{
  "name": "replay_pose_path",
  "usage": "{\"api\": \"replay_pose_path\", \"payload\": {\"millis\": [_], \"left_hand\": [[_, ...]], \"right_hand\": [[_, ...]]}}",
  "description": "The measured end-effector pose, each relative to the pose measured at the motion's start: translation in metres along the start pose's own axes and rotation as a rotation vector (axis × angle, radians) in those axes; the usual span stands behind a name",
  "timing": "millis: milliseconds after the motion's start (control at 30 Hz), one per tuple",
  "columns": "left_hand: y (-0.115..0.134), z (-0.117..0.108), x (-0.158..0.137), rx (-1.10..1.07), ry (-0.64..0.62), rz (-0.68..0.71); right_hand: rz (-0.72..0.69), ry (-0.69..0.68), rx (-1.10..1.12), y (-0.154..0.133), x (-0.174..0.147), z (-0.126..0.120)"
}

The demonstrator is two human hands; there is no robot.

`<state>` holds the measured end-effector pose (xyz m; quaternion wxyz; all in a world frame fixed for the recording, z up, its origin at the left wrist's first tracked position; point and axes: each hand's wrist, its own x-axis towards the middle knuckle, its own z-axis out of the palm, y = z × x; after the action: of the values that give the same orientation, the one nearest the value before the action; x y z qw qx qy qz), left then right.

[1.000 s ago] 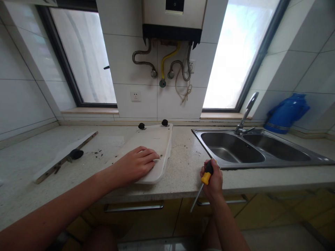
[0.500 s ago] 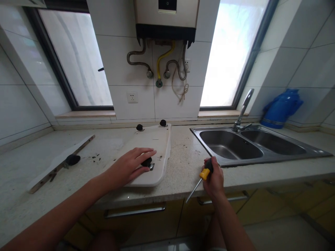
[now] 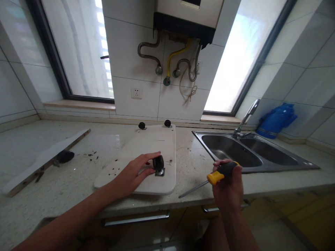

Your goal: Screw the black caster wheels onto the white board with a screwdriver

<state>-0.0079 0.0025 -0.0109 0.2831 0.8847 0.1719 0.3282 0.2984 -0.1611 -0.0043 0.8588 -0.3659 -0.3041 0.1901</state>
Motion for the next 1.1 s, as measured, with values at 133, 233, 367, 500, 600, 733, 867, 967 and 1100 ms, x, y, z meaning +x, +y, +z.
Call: {"api": "replay_pose_path", "payload": {"millis": [133, 233, 367, 500, 600, 733, 867, 967, 1100], "left_hand": [[-0.007, -0.001, 0.001, 0.012, -0.039, 0.067], [-0.011, 0.001, 0.0, 0.044, -0.011, 0.063], [-0.008, -0.002, 0.0, -0.039, -0.081, 0.045], [-0.001, -0.008, 0.002, -0.081, -0.087, 0.042], [0.001, -0.01, 0.003, -0.097, -0.07, 0.046], [0.0, -0.01, 0.003, -0.105, -0.062, 0.041], [-0.001, -0.011, 0.002, -0.112, -0.061, 0.047], [0.0, -0.012, 0.002, -0.111, -0.055, 0.054], [0.0, -0.011, 0.003, -0.117, -0.061, 0.053]], "right_hand": [[-0.177, -0.201, -0.072, -0.023, 0.0, 0.059], [-0.221, -0.405, -0.163, -0.03, 0.002, 0.096], [-0.305, -0.595, -0.271, -0.032, 0.004, 0.128], [-0.35, -0.689, -0.366, -0.034, 0.006, 0.142], [-0.374, -0.71, -0.417, -0.033, 0.008, 0.146], [-0.406, -0.73, -0.494, -0.032, 0.007, 0.146], [-0.455, -0.737, -0.517, -0.031, 0.005, 0.147], [-0.485, -0.718, -0.489, -0.031, 0.004, 0.15], [-0.483, -0.709, -0.48, -0.032, 0.006, 0.155]]}}
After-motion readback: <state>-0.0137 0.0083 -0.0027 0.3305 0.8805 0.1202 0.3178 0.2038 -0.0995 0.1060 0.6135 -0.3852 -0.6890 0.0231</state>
